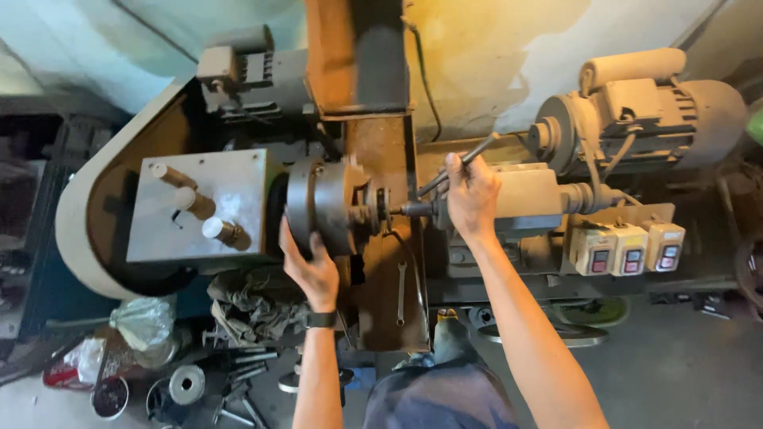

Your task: The person uses a wrench to tighten bolts on a metal component mounted on a lathe. They repeatedly adjust the component and tighten fasteners while the camera shakes significantly.

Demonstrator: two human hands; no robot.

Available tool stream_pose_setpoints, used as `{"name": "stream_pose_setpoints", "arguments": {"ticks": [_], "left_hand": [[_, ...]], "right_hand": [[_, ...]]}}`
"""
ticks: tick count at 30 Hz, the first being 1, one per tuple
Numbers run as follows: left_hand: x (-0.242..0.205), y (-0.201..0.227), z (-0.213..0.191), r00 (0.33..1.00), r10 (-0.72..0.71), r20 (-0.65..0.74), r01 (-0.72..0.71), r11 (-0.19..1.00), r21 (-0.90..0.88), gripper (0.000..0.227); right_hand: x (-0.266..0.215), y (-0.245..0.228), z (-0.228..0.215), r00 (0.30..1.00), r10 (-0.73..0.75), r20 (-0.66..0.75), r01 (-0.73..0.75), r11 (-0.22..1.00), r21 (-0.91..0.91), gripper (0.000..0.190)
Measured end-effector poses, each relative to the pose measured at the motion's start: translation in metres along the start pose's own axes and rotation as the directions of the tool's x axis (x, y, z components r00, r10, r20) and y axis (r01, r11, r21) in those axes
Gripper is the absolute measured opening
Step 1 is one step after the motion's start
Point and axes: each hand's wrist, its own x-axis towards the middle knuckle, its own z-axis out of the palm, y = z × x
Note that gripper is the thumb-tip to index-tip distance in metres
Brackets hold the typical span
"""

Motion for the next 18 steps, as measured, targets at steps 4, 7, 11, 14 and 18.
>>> {"name": "stream_pose_setpoints", "arguments": {"ticks": [4, 7, 11, 14, 18], "left_hand": [[-0.082, -0.065, 0.007, 0.992, -0.058, -0.115, 0.046, 0.994, -0.099, 0.048], [-0.119, -0.088, -0.006, 0.988, -0.154, 0.018, 0.153, 0.986, 0.06, 0.039], [-0.07, 0.0, -0.039, 0.987, 0.095, -0.127, -0.094, 0.996, 0.01, 0.032], [0.015, 0.048, -0.04, 0.926, 0.329, -0.187, -0.328, 0.944, 0.039, 0.034], [0.088, 0.049, -0.014, 0.956, 0.293, -0.017, -0.292, 0.955, 0.04, 0.033]], "right_hand": [[0.001, 0.004, 0.003, 1.0, -0.015, 0.011, 0.015, 1.0, 0.015, 0.026], [-0.001, 0.004, 0.003, 0.999, -0.033, 0.016, 0.033, 0.999, 0.015, 0.027], [-0.001, -0.002, 0.006, 1.0, -0.022, 0.007, 0.022, 0.999, 0.037, 0.028], [-0.002, -0.006, 0.004, 1.0, -0.026, 0.015, 0.025, 1.0, 0.009, 0.028], [-0.001, -0.003, -0.001, 0.999, -0.034, 0.013, 0.034, 0.999, -0.013, 0.029]]}}
